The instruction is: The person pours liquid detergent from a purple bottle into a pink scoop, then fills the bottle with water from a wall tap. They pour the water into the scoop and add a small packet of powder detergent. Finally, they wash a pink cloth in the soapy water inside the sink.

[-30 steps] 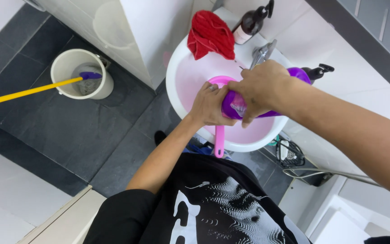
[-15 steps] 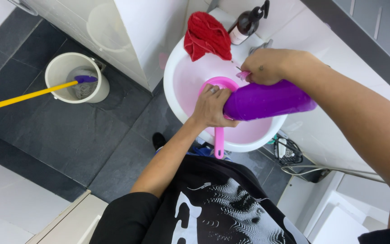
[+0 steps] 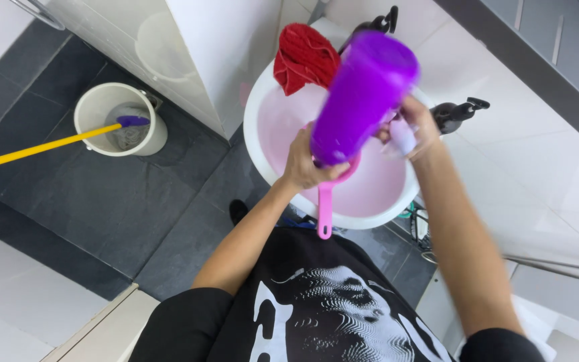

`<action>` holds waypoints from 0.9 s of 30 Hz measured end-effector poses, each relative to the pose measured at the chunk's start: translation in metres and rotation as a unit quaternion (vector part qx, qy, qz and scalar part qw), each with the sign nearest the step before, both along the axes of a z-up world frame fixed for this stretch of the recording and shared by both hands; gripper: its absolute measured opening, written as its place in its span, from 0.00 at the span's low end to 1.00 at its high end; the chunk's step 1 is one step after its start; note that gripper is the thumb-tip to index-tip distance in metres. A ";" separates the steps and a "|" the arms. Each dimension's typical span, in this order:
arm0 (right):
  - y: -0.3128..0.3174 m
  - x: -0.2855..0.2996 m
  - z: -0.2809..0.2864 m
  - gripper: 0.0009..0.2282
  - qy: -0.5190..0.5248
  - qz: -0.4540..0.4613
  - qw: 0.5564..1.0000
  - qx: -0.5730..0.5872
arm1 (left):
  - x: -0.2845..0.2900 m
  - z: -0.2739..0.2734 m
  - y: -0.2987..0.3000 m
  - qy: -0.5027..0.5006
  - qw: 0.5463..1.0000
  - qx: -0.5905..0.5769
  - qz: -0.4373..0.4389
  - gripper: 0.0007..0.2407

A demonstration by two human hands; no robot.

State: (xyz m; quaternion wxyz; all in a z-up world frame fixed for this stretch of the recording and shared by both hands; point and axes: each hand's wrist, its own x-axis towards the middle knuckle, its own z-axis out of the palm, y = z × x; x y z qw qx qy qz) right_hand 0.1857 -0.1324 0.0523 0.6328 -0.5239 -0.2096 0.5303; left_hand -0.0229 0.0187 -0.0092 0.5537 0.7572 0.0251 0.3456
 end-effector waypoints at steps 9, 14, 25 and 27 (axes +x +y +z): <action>-0.024 -0.077 -0.060 0.14 0.151 -0.308 0.939 -0.034 | 0.002 -0.034 -0.006 0.073 0.976 -0.205 -0.023 0.25; -0.064 -0.049 -0.113 0.09 -0.106 -0.305 0.928 -0.185 | -0.005 -0.069 -0.005 0.079 0.962 -0.259 -0.023 0.24; -0.033 -0.036 -0.162 0.31 -0.456 -0.031 0.809 -0.369 | -0.009 -0.053 -0.009 0.066 0.949 -0.307 -0.011 0.20; -0.025 -0.036 -0.174 0.36 -0.484 0.035 0.772 -0.411 | -0.008 -0.048 -0.010 0.069 0.950 -0.305 0.001 0.20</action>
